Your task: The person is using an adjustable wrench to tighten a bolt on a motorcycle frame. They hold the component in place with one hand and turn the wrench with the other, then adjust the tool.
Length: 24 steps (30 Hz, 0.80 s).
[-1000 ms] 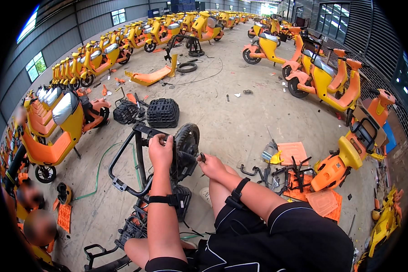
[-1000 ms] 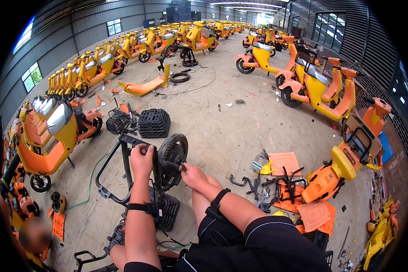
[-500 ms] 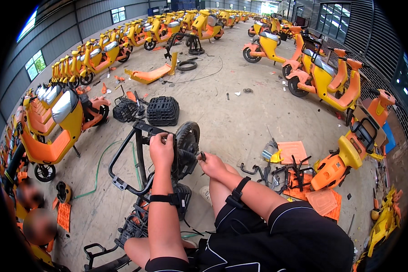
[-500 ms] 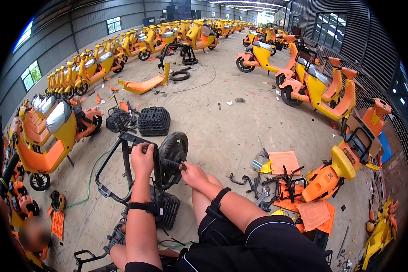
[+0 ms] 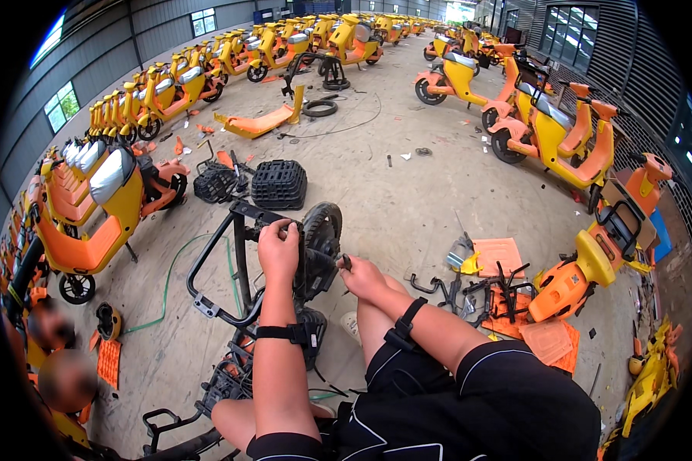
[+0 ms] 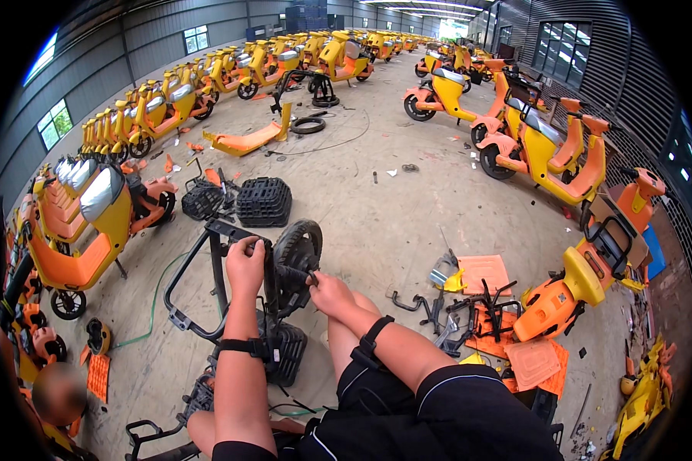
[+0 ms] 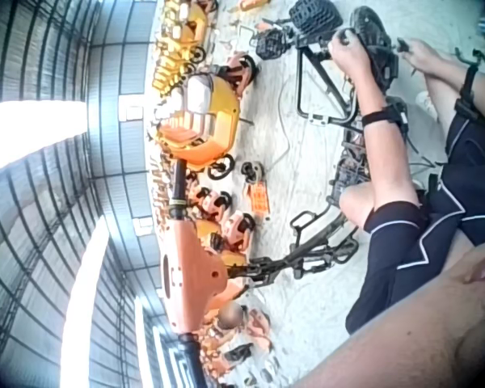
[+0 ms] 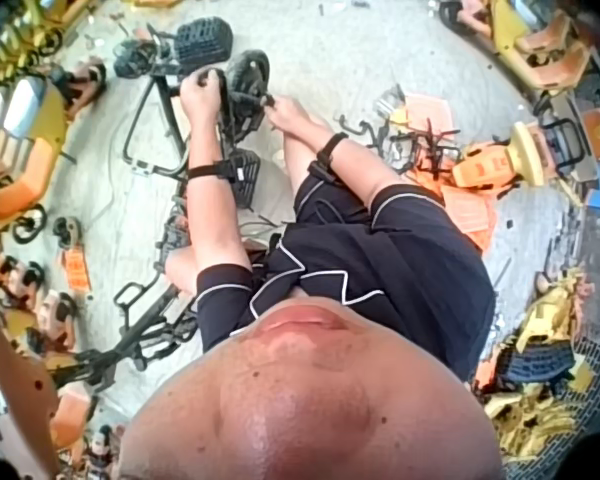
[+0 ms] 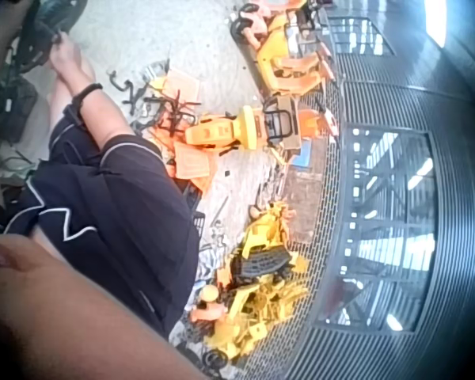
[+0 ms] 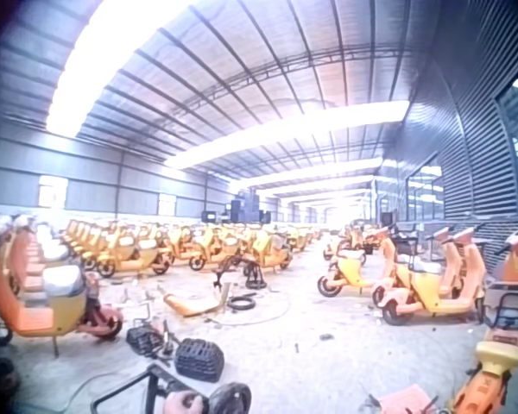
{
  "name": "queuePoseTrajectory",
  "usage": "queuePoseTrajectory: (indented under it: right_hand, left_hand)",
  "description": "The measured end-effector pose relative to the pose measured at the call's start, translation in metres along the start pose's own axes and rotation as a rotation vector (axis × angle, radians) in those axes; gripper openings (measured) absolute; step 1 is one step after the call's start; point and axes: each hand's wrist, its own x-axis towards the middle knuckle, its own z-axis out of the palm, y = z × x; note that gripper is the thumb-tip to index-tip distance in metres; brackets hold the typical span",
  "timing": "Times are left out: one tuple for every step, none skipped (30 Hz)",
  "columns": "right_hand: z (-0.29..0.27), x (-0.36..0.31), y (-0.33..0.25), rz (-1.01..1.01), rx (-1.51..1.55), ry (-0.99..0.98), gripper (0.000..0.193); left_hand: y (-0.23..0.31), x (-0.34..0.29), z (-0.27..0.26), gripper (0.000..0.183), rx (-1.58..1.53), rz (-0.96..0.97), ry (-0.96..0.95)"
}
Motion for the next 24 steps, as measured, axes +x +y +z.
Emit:
queuePoseTrajectory:
  right_hand:
    - [0.000, 0.000, 0.001, -0.005, -0.002, 0.004, 0.021]
    - [0.000, 0.000, 0.002, -0.011, -0.005, 0.007, 0.021]
    - [0.000, 0.000, 0.003, -0.016, -0.007, 0.010, 0.021]
    - [0.000, 0.000, 0.003, -0.004, -0.010, 0.003, 0.022]
    - [0.000, 0.001, 0.002, 0.008, -0.012, -0.004, 0.022]
    - [0.000, 0.001, 0.001, 0.020, -0.015, -0.011, 0.022]
    - [0.001, 0.001, 0.004, 0.016, 0.004, -0.006, 0.022]
    - [0.002, 0.001, 0.006, 0.012, 0.024, 0.000, 0.022]
    - [0.003, 0.001, 0.009, 0.009, 0.043, 0.005, 0.021]
    - [0.003, 0.001, 0.009, 0.005, 0.041, 0.007, 0.021]
    - [0.003, 0.001, 0.009, 0.002, 0.038, 0.010, 0.021]
    - [0.003, 0.001, 0.009, -0.002, 0.035, 0.013, 0.021]
    - [0.003, 0.001, 0.009, -0.009, 0.033, 0.017, 0.021]
    - [0.002, 0.001, 0.010, -0.017, 0.031, 0.021, 0.021]
    - [0.002, 0.001, 0.011, -0.025, 0.028, 0.025, 0.021]
    - [0.002, 0.000, 0.010, -0.023, 0.033, 0.024, 0.021]
    - [0.002, 0.000, 0.009, -0.021, 0.038, 0.022, 0.021]
    - [0.001, 0.000, 0.008, -0.020, 0.044, 0.020, 0.021]
    - [0.001, -0.001, 0.007, -0.019, 0.040, 0.019, 0.021]
    - [0.000, -0.001, 0.006, -0.019, 0.036, 0.017, 0.021]
    - [0.000, -0.001, 0.005, -0.019, 0.032, 0.016, 0.021]
    - [0.000, -0.001, 0.006, -0.028, 0.028, 0.019, 0.021]
    - [0.000, 0.000, 0.008, -0.037, 0.024, 0.022, 0.021]
    - [0.001, 0.000, 0.009, -0.046, 0.020, 0.026, 0.020]
  left_hand:
    - [0.002, -0.001, 0.000, 0.026, 0.021, -0.004, 0.010]
    - [0.005, -0.002, 0.000, 0.025, 0.043, -0.008, 0.021]
    - [0.007, -0.003, 0.000, 0.025, 0.065, -0.013, 0.031]
    - [0.009, -0.004, -0.001, 0.025, 0.069, -0.002, 0.041]
    - [0.011, -0.005, -0.001, 0.025, 0.074, 0.009, 0.051]
    - [0.013, -0.006, -0.001, 0.026, 0.078, 0.020, 0.061]
    - [0.014, -0.006, -0.002, 0.026, 0.071, 0.013, 0.053]
    - [0.015, -0.006, -0.002, 0.026, 0.064, 0.005, 0.046]
    - [0.016, -0.006, -0.001, 0.026, 0.057, -0.002, 0.039]
    - [0.015, -0.006, -0.002, 0.026, 0.058, -0.004, 0.039]
    - [0.014, -0.006, -0.001, 0.026, 0.059, -0.005, 0.039]
    - [0.013, -0.006, -0.001, 0.026, 0.059, -0.007, 0.039]
    - [0.012, -0.006, -0.001, 0.026, 0.061, -0.006, 0.042]
    - [0.012, -0.006, 0.000, 0.026, 0.064, -0.005, 0.045]
    - [0.012, -0.006, 0.000, 0.026, 0.066, -0.004, 0.047]
    - [0.012, -0.005, 0.000, 0.026, 0.065, -0.001, 0.050]
    - [0.012, -0.005, 0.000, 0.027, 0.065, 0.001, 0.053]
    - [0.011, -0.005, 0.000, 0.028, 0.064, 0.004, 0.056]
    - [0.012, -0.005, 0.000, 0.029, 0.068, -0.009, 0.050]
    - [0.013, -0.005, 0.000, 0.030, 0.072, -0.021, 0.044]
    - [0.014, -0.005, 0.000, 0.031, 0.076, -0.034, 0.039]
    - [0.014, -0.005, 0.000, 0.031, 0.069, -0.030, 0.045]
    - [0.013, -0.005, 0.001, 0.031, 0.062, -0.026, 0.051]
    - [0.013, -0.005, 0.002, 0.032, 0.055, -0.022, 0.058]
